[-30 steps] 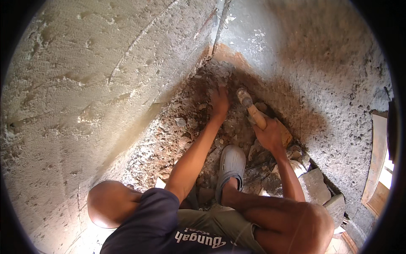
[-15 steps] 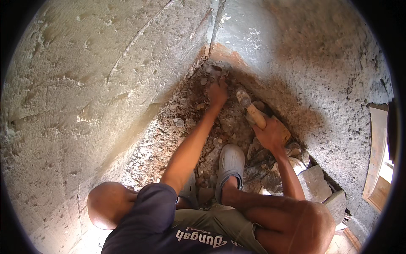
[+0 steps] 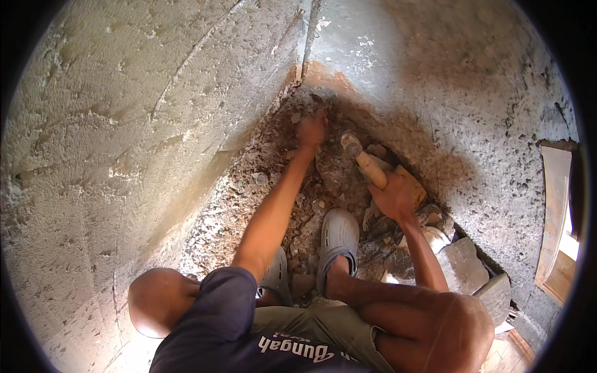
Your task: The person is sitting on the floor and using a hammer and chisel to break apart a concrete wall. They repeatedly strike the chisel with the hammer to chip away at the wall's surface, creating debris.
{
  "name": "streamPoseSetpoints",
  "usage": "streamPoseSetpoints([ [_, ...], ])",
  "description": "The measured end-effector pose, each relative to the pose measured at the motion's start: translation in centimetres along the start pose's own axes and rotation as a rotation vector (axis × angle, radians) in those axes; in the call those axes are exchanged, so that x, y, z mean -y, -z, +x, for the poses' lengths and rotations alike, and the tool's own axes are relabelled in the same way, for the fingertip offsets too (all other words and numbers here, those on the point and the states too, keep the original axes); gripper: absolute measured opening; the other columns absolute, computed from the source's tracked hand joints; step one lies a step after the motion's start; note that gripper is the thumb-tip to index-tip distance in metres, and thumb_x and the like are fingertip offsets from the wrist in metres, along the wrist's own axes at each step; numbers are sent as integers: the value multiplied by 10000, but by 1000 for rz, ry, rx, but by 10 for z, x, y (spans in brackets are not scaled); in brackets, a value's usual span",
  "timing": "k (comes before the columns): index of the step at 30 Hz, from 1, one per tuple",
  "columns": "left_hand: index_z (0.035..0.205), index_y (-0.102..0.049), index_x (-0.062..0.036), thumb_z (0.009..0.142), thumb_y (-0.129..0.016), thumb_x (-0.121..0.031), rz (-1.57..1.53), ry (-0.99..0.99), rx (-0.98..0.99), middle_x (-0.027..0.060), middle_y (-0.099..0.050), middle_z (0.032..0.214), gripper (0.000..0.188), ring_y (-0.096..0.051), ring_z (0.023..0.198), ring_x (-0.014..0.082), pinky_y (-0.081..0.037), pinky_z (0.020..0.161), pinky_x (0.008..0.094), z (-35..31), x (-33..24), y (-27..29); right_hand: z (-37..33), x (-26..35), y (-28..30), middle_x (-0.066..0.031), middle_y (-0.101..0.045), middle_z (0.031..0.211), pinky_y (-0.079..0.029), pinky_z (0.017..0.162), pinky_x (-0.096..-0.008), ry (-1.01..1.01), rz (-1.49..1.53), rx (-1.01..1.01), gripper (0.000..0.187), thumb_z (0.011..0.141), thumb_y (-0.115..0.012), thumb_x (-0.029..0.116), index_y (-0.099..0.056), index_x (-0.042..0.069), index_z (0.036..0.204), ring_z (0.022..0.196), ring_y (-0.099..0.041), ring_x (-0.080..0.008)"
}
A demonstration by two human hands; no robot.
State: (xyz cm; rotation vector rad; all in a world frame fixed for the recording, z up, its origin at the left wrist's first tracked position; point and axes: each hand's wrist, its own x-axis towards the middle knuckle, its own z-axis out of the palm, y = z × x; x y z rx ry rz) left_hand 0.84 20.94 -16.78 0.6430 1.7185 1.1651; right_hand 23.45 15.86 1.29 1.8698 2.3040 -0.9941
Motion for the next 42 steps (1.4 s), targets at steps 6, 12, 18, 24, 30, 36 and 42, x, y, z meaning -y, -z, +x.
streamPoseSetpoints([
  [6,776,-639,16,1057,-438,-366,-1,-126,-93,112,-572,636,515,-548,584,245,-398,576,431,-29,15,-17,0,-7,-6,-283,-685,838,-545,757,-500,-2,13,-13,297,773,-701,247,-717,-20,901,855,-681,-455],
  [12,776,-668,12,1049,-428,-397,153,-238,35,163,-614,640,547,-608,605,339,-440,621,492,0,19,-1,-4,-11,-10,-291,-681,817,-544,747,-491,-8,4,-13,326,775,-720,259,-710,-46,891,843,-686,-456],
  [18,804,-629,-39,1028,-497,-460,209,92,323,46,-548,633,494,-527,566,202,-410,559,394,2,-4,29,-14,-6,-10,-290,-681,801,-538,766,-493,-61,29,68,334,784,-708,254,-706,-58,905,836,-687,-452],
  [24,896,-656,-13,1034,-478,-419,265,399,718,54,-588,637,465,-503,505,189,-368,468,341,-17,-42,57,-18,-4,-12,-293,-683,810,-536,778,-485,-85,47,144,357,792,-674,270,-705,-58,929,826,-690,-440],
  [30,883,-664,-12,1036,-458,-437,363,9,367,74,-596,653,497,-515,535,193,-409,510,378,-4,-29,38,-27,1,-7,-292,-682,822,-528,766,-489,-134,73,137,375,794,-670,276,-696,-64,950,831,-695,-436],
  [36,852,-636,-79,1023,-502,-437,229,304,560,21,-569,634,419,-537,551,143,-447,525,323,31,-46,51,-42,-5,-10,-311,-684,868,-532,792,-492,-169,66,143,401,800,-659,286,-697,-71,978,885,-693,-448],
  [42,806,-593,-137,939,-678,-461,166,416,916,-54,-503,588,360,-433,434,72,-401,419,274,6,-19,58,-49,-44,-36,-295,-694,889,-543,796,-489,-170,41,155,426,808,-665,369,-727,-35,928,902,-687,-442],
])
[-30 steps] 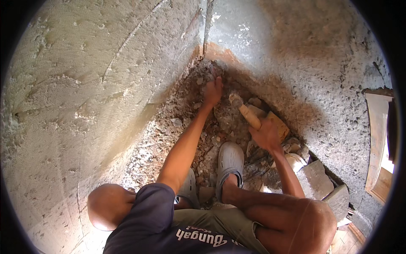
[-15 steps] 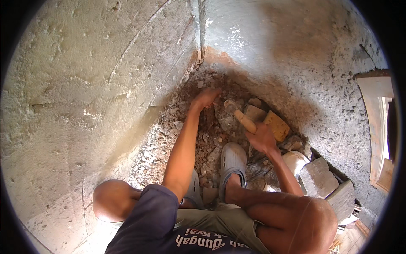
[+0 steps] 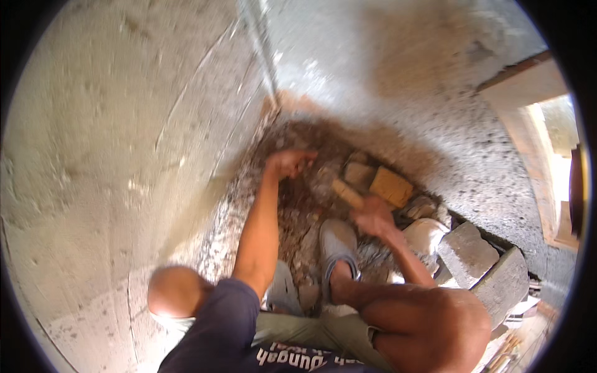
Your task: The person is sitting on the floor and using a hammer and chisel to break apart a concrete wall. They repeatedly strike the chisel with the hammer to chip away at the wall's surface, creating debris.
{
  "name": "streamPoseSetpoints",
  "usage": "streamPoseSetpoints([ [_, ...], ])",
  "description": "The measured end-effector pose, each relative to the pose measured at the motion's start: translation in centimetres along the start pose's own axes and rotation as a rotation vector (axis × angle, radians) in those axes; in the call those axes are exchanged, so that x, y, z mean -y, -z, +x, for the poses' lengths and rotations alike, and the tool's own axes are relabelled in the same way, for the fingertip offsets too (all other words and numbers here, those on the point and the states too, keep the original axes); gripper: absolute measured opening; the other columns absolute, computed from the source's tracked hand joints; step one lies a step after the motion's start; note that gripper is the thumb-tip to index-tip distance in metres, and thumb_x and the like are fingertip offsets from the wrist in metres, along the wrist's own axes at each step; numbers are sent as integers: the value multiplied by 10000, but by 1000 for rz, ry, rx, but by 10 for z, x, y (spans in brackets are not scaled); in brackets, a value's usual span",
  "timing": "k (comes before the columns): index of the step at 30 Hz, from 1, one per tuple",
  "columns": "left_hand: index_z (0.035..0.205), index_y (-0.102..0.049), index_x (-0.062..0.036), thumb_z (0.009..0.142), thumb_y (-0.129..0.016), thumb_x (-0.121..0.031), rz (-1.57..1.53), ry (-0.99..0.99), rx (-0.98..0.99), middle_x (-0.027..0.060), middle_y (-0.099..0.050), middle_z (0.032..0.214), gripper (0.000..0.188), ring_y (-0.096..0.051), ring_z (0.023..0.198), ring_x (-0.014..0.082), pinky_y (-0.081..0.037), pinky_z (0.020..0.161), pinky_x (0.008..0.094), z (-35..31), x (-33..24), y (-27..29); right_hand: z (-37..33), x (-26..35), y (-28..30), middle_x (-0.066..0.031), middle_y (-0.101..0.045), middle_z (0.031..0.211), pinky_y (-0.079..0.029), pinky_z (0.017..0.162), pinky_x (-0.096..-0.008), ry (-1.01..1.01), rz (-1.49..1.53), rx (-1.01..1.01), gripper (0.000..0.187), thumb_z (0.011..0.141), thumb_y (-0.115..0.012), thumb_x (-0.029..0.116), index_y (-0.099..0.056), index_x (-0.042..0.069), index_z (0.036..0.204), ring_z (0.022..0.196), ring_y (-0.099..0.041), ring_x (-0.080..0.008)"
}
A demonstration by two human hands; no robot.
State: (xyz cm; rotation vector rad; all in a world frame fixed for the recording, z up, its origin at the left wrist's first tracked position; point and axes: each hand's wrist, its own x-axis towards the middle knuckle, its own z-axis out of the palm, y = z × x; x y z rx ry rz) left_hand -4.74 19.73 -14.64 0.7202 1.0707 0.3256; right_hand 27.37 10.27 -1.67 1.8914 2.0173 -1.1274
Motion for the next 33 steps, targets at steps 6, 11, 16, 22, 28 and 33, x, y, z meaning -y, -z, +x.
streamPoseSetpoints([
  [6,1178,-669,-169,895,-654,-347,385,-165,-60,19,-597,883,335,-524,684,153,-456,612,326,26,29,-25,-22,0,-51,-187,-730,924,-552,743,-475,-15,171,51,501,869,-632,516,-736,32,950,867,-706,-370],
  [11,1240,-668,-166,904,-673,-366,228,100,-202,72,-658,939,390,-584,694,186,-485,594,356,35,20,-14,-38,-1,-81,-301,-706,972,-556,821,-490,-171,334,-34,602,838,-652,526,-719,-40,1031,967,-703,-430],
  [16,1439,-513,-96,942,-626,-357,1248,-901,-307,178,-577,1372,573,-568,1227,337,-453,1026,454,35,13,7,-28,-15,-60,-312,-701,961,-554,824,-491,-163,368,-73,607,837,-657,518,-713,-59,1016,972,-701,-434],
  [22,1493,-452,-51,995,-489,-187,1132,-290,-434,163,-403,1572,517,-370,1457,319,-261,1218,414,5,23,0,-34,-4,-49,-325,-694,948,-550,827,-493,-169,367,-72,614,836,-664,509,-705,-82,999,979,-698,-439],
  [28,1503,-438,-50,1029,-458,-211,876,-467,-396,151,-390,1583,501,-335,1476,297,-232,1230,402,5,30,2,-32,-11,-82,-338,-688,936,-547,830,-494,-109,307,-29,622,836,-671,500,-698,-104,982,985,-695,-445],
  [33,1527,-397,-50,1079,-408,-292,437,-439,-385,131,-328,1618,509,-272,1504,251,-159,1258,392,30,29,22,-21,-14,-122,-349,-683,925,-544,833,-495,-9,159,34,630,835,-676,492,-692,-123,967,990,-692,-449],
])
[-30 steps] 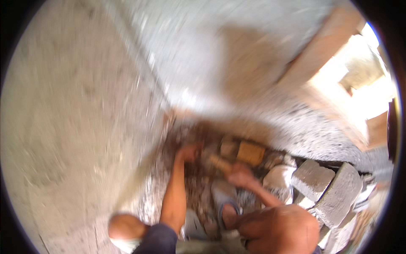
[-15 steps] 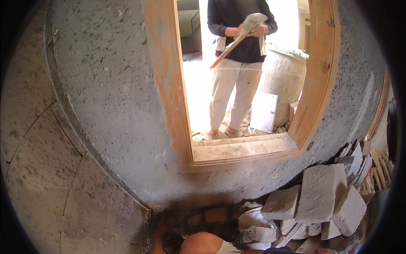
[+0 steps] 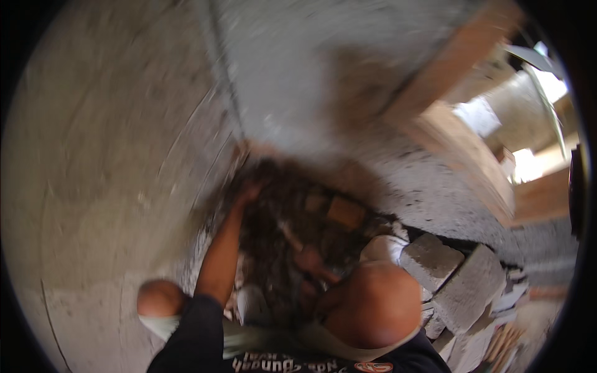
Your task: The person is sitting on the floor and using a hammer and chisel to break apart a concrete wall. They repeatedly strike the chisel with the hammer to chip away at the wall's surface, creating debris.
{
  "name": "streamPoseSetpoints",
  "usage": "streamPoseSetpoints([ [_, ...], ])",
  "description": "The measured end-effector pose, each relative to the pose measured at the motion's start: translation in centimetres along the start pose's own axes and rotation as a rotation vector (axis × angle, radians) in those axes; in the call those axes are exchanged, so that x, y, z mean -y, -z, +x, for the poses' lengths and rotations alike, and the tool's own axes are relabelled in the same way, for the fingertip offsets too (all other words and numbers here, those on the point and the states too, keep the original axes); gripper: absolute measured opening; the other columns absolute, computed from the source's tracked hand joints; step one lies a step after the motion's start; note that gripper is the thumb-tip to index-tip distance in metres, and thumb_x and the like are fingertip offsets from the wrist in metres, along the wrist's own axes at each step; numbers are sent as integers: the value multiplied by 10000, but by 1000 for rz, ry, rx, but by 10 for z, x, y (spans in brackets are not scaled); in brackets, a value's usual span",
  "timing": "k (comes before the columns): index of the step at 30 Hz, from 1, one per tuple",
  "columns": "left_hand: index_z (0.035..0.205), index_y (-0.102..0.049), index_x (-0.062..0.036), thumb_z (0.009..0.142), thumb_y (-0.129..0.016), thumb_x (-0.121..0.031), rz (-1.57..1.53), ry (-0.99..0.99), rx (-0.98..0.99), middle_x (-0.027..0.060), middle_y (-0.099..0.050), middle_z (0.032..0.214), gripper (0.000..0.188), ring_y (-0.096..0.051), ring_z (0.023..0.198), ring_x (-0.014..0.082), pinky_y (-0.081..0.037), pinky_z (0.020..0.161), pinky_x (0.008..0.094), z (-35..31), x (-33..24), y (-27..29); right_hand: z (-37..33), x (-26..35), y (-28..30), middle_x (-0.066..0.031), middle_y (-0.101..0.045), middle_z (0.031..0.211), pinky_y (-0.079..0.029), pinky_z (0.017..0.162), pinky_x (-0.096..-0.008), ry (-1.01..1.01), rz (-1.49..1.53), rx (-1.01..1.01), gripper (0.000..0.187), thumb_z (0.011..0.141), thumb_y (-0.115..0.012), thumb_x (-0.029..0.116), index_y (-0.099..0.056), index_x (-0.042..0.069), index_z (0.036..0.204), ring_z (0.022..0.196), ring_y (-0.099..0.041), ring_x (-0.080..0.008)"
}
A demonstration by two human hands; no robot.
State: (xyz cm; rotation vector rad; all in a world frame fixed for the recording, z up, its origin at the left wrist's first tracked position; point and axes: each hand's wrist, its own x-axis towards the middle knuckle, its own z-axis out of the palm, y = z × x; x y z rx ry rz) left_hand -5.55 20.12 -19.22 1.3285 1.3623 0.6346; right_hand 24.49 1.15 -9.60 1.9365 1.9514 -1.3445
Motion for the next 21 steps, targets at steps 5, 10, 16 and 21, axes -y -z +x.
streamPoseSetpoints([
  [5,1245,-649,10,937,-547,-599,-184,146,-333,229,-718,1033,691,-699,970,359,-525,882,479,37,-11,0,11,6,-6,-354,-680,900,-540,824,-493,-89,16,-41,632,835,-682,484,-686,-140,937,982,-694,-453],
  [10,1136,-697,16,949,-536,-503,63,232,-575,286,-700,1031,575,-664,1045,446,-510,943,512,36,-21,-26,15,9,-6,-185,-620,622,-493,584,-444,-85,156,-61,511,854,-698,406,-636,-89,743,603,-667,-300],
  [16,986,-704,28,977,-508,-473,-196,312,-470,219,-713,835,538,-716,804,381,-547,743,488,29,-21,-36,15,4,-10,-61,-535,544,-401,442,-385,-107,251,-62,428,870,-718,328,-591,-23,660,443,-535,-167],
  [21,884,-665,-56,999,-508,-424,-805,356,-422,92,-608,664,415,-612,584,275,-484,521,408,34,-9,-32,15,10,-4,-52,-525,535,-375,430,-378,-154,221,7,415,875,-721,323,-599,-27,691,436,-518,-150],
])
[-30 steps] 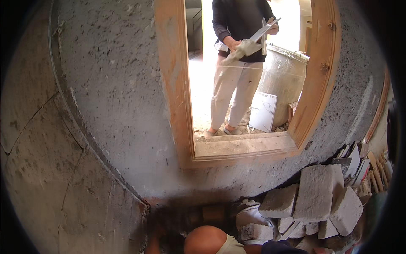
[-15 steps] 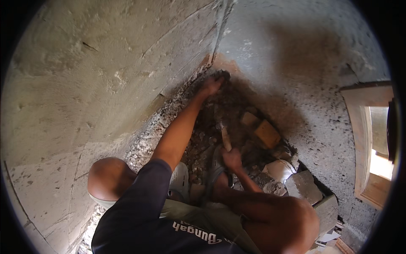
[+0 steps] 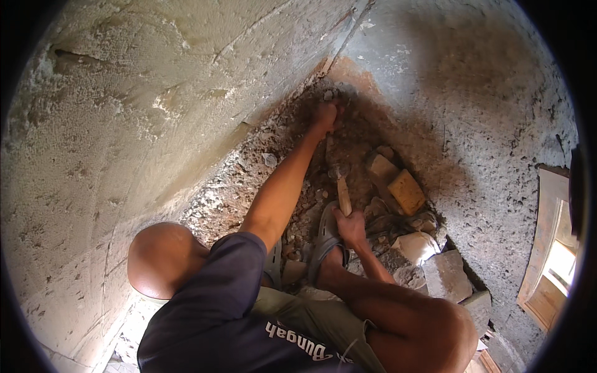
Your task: The person is sitting on the floor and using a hammer and chisel to break apart a concrete wall. They repeatedly strike the chisel with the hammer to chip away at the wall's surface, creating debris.
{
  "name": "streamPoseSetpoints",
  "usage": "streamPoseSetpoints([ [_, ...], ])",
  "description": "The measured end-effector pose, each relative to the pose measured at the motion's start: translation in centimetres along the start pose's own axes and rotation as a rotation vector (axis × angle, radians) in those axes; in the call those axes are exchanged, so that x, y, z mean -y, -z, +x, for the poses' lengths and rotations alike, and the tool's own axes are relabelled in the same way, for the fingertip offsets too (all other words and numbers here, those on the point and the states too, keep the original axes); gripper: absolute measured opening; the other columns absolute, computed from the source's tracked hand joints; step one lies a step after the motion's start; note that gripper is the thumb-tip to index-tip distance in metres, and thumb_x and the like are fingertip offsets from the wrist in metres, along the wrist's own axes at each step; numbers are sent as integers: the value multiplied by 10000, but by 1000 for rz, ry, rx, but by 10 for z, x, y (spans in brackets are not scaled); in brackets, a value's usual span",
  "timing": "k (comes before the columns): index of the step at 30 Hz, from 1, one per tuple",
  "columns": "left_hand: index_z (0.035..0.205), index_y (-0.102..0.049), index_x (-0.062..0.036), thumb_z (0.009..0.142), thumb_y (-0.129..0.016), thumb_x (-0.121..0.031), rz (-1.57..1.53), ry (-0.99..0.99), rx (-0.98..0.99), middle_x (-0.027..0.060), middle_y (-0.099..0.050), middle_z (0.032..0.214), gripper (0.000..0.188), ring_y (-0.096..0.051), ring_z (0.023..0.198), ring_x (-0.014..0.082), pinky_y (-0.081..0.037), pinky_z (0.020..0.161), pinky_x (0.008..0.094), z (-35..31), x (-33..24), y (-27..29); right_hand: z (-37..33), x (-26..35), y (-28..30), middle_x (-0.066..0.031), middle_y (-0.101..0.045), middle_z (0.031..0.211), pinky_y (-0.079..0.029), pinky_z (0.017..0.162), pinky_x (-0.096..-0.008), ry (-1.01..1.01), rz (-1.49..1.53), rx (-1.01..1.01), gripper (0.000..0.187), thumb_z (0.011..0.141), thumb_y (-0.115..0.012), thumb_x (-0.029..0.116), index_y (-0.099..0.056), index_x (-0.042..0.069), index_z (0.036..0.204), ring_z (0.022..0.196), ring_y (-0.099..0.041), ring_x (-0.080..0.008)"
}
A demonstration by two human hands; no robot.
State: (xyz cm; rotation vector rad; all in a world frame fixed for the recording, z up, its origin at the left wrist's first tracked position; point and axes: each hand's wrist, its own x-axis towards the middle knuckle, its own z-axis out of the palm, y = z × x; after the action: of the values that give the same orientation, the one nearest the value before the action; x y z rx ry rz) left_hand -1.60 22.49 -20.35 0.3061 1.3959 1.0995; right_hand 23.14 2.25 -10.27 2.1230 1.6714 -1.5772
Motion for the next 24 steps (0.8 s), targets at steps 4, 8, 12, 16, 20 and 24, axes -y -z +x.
streamPoseSetpoints([
  [4,959,-647,-115,989,-555,-401,-384,98,112,51,-609,803,301,-585,621,252,-478,510,397,2,2,1,-4,15,10,-199,-633,660,-489,602,-441,-1,-61,22,435,854,-709,371,-676,-62,868,637,-671,-336],
  [8,1038,-612,-110,965,-627,-389,-514,125,-6,34,-613,839,289,-598,645,219,-516,572,419,-2,-5,0,-3,48,39,-204,-660,714,-513,612,-423,285,-238,-87,393,868,-705,367,-702,-18,948,654,-677,-312],
  [12,1054,-610,-142,935,-651,-416,-418,165,99,34,-589,919,302,-586,632,212,-548,593,398,-2,-19,13,9,105,85,-235,-702,836,-539,735,-506,470,-376,-134,365,815,-718,348,-695,33,997,844,-685,-438],
  [16,981,-605,-83,961,-664,-302,-445,125,184,16,-581,751,228,-404,451,133,-523,653,372,1,-30,24,22,165,112,-203,-701,810,-549,729,-502,756,-629,-103,330,787,-722,313,-684,75,1013,810,-687,-415],
  [20,945,-603,-63,974,-639,-251,-653,130,182,6,-570,723,194,-369,420,125,-494,589,362,2,-30,21,24,193,110,-187,-640,720,-521,649,-491,928,-650,-119,294,736,-750,254,-648,83,953,724,-648,-435],
  [24,927,-610,-66,982,-626,-230,-710,167,233,1,-557,689,174,-354,408,114,-531,627,369,8,-27,21,31,195,109,-158,-689,763,-542,669,-494,1067,-572,-8,269,719,-752,222,-640,93,927,760,-686,-394],
])
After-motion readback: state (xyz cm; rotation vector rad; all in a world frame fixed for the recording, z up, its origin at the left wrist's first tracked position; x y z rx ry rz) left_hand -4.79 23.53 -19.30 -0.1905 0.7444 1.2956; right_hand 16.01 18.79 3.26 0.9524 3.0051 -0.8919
